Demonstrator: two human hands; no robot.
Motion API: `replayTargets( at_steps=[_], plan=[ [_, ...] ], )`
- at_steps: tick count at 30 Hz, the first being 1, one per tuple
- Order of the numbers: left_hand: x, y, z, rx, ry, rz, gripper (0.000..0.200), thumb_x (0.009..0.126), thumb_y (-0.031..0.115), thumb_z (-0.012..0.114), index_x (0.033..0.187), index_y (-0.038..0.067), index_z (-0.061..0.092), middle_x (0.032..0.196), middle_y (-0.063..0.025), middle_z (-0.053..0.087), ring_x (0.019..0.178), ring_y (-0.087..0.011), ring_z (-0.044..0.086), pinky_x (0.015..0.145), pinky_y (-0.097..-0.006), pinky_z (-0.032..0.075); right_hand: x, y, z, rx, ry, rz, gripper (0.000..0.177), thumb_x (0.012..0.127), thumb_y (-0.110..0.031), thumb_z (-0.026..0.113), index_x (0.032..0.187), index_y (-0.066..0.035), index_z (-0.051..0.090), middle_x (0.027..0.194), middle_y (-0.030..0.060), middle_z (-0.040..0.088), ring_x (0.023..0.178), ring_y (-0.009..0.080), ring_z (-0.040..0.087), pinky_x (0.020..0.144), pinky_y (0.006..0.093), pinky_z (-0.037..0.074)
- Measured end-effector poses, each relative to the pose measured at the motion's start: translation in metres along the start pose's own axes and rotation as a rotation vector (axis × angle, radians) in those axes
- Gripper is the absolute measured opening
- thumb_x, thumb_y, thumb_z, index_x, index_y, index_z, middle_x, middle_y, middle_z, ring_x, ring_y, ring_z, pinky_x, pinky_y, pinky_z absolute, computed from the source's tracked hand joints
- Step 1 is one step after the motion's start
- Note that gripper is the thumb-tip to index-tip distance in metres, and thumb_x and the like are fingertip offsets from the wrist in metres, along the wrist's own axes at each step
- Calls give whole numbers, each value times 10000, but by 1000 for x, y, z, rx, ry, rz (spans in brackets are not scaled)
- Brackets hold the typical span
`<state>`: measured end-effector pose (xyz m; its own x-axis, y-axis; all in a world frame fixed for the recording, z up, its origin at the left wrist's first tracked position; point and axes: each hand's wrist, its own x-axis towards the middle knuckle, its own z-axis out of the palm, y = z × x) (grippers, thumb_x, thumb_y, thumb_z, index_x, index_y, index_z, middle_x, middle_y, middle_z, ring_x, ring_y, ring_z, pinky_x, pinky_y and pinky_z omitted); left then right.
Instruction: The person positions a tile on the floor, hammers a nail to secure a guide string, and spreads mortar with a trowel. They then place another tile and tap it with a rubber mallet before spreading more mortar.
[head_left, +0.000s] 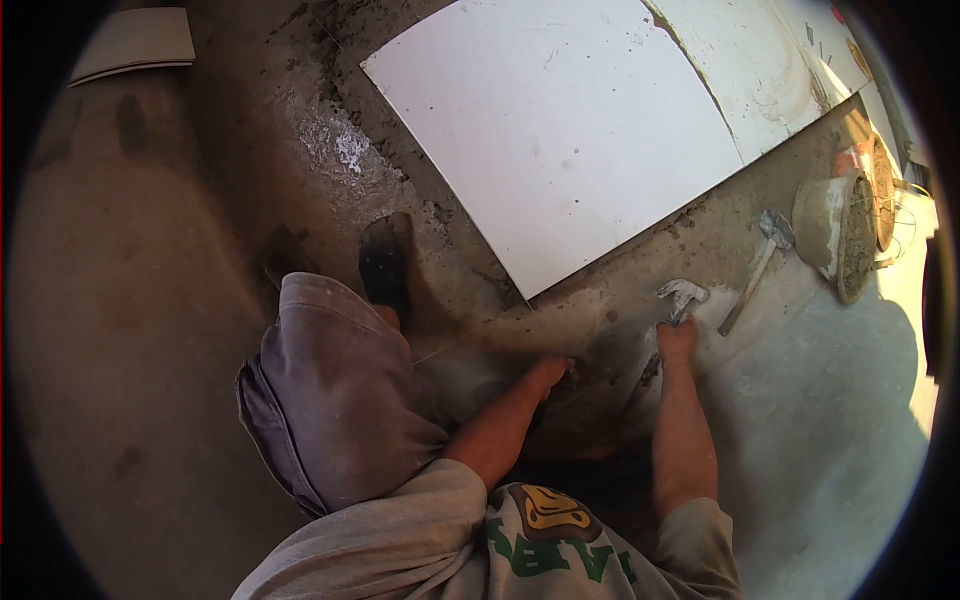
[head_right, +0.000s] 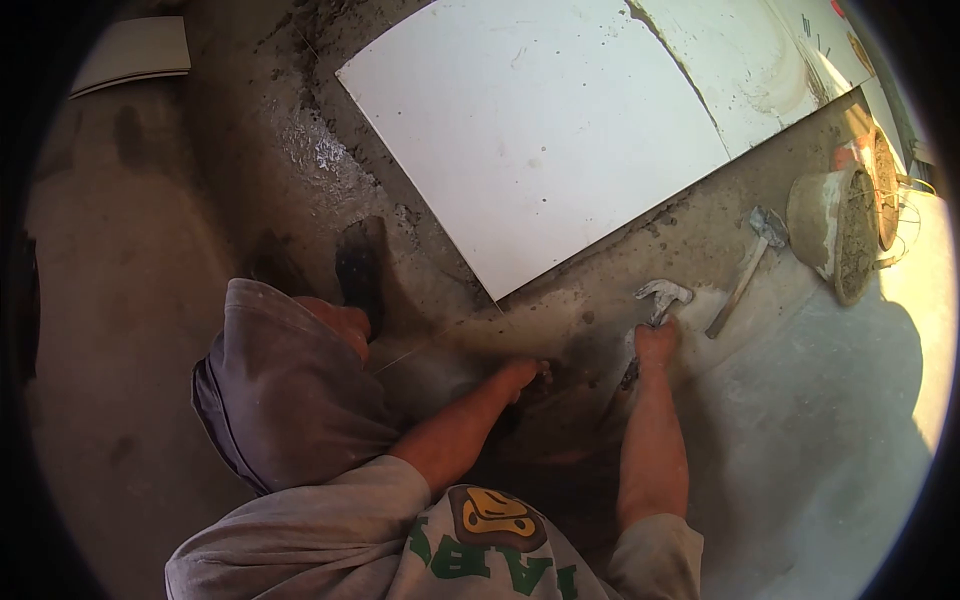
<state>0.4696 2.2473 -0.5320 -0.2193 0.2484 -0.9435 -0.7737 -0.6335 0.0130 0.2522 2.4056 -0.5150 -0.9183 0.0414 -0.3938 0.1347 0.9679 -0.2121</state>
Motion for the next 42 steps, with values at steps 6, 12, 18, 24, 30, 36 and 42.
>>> replayTargets(
  at_steps=[6,12,18,24,30,36,42],
  plan=[
    [-7,0,3,-60,-28,-1,197,909,240,542,937,60,617,805,-60,645,679,-190,608,570,-357,511,-7,-32,-49,178,54,48,370,682,-111,599,1020,37,585,937,204,643,865,316,615,800,367,457],
    [-10,0,-2,-43,-39,10,215,906,264,511,924,78,617,832,-68,648,755,-202,598,660,-386,482,-4,-73,-100,262,-183,-386,352,687,-126,653,1009,3,593,855,192,656,780,360,631,717,367,486],
    [-2,-9,-1,-76,-20,42,239,902,303,539,980,87,604,863,-60,655,754,-180,609,586,-360,498,-46,-122,-128,-45,-424,-664,225,682,-156,659,845,-33,565,758,194,617,743,411,582,661,434,470],
    [-1,-8,-2,-50,-58,46,222,907,297,535,975,95,596,868,-51,654,802,-173,607,626,-374,499,-67,-101,-114,-147,-516,-688,206,674,-185,648,808,-65,548,722,197,596,734,426,569,654,499,445],
    [-4,-3,1,-19,-27,23,197,909,283,502,941,111,591,853,-57,648,819,-191,596,635,-389,491,-79,-86,-126,-118,-526,-730,199,665,-175,654,803,-78,549,709,185,598,720,422,570,646,501,445],
    [-16,8,4,-28,-15,-24,181,904,266,522,974,115,593,846,-48,646,798,-187,606,642,-389,491,-81,-79,-134,-136,-564,-849,216,638,-183,671,800,-94,560,690,157,595,706,402,580,622,485,450],
    [-14,6,3,-61,51,-31,192,906,270,533,978,107,604,863,-48,656,781,-190,619,620,-383,501,-95,-77,-145,-266,-691,-1015,272,618,-272,708,771,-106,557,683,111,607,687,341,615,591,446,473]
  ],
)
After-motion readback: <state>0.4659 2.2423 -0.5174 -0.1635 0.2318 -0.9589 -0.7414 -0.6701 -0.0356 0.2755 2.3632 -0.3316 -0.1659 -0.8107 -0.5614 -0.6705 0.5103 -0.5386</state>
